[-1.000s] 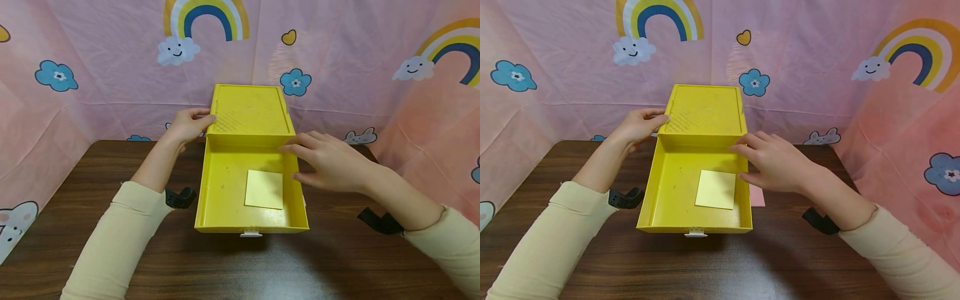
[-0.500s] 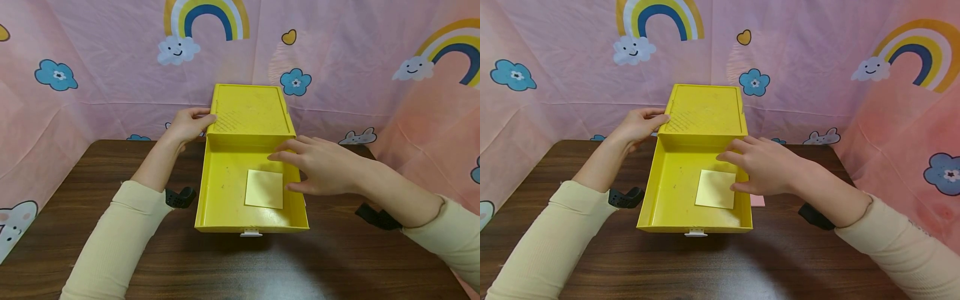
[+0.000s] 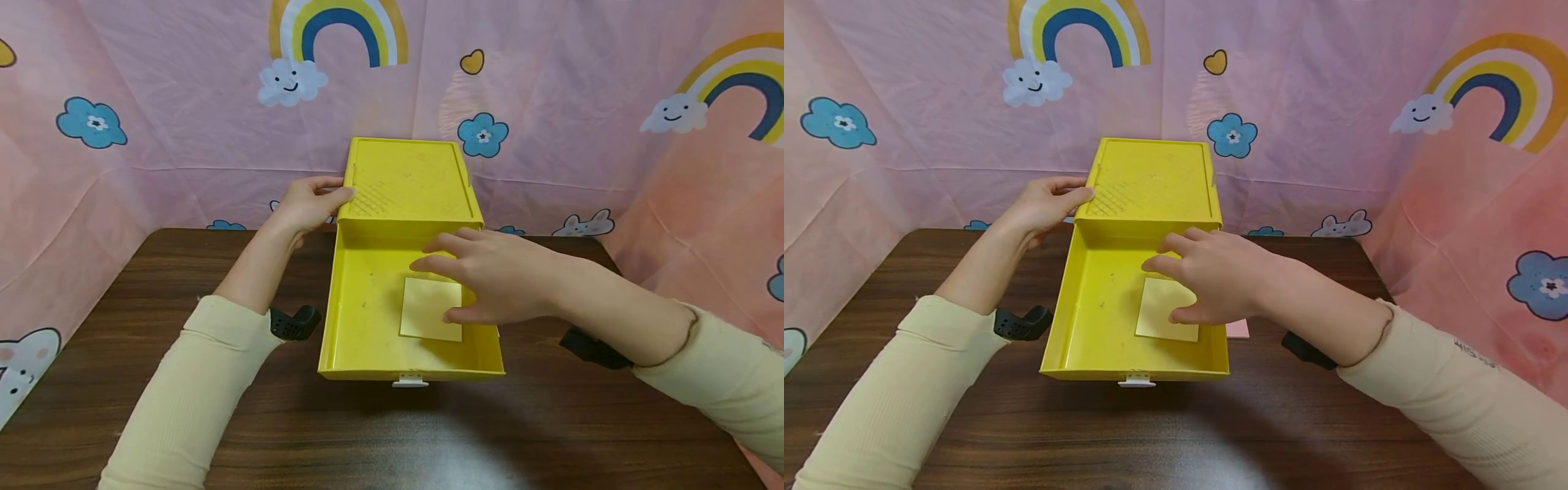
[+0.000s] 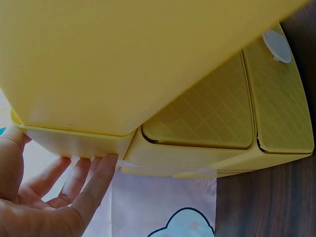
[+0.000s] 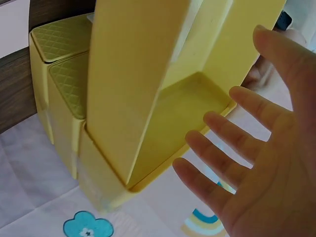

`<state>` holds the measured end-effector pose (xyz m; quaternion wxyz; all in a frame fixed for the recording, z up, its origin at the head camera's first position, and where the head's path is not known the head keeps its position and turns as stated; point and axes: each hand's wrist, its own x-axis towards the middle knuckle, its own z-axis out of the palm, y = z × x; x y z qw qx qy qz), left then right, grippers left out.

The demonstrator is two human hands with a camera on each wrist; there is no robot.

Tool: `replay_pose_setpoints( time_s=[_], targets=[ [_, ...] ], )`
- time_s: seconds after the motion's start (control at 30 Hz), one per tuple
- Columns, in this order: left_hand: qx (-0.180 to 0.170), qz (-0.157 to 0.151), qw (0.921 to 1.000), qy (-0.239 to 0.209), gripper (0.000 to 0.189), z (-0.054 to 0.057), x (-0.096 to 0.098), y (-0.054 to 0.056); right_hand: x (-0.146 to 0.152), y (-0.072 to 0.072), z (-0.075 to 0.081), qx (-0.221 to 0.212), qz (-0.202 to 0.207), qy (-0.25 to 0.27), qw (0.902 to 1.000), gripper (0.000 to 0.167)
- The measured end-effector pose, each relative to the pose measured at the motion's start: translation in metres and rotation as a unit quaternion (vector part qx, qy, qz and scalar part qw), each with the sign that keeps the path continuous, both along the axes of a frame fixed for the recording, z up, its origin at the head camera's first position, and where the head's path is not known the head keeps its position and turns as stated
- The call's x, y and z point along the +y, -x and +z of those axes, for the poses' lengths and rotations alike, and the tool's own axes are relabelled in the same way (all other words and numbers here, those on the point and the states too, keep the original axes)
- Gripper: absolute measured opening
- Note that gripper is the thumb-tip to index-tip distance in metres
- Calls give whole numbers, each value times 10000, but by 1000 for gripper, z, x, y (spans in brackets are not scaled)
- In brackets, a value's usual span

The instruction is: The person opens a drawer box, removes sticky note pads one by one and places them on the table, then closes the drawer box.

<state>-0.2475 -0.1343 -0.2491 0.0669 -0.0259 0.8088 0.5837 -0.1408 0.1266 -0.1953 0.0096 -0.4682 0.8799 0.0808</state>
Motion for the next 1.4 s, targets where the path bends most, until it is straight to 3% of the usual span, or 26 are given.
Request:
replay_pose_setpoints(
  time_s=[0.2, 0.93, 1.4],
  targets=[
    [-45, -55, 10000, -18, 51, 3, 0, -3, -13, -2, -3, 18, 98, -206, 9997, 64],
    [-75, -46, 10000, 31, 51, 3, 0, -2, -47, -1, -12, -522, -303, -1057, 9926, 68],
    [-69, -27, 10000, -65, 49, 3, 0, -2, -61, -2, -25, -215, -437, -1562, 9865, 68]
  ],
)
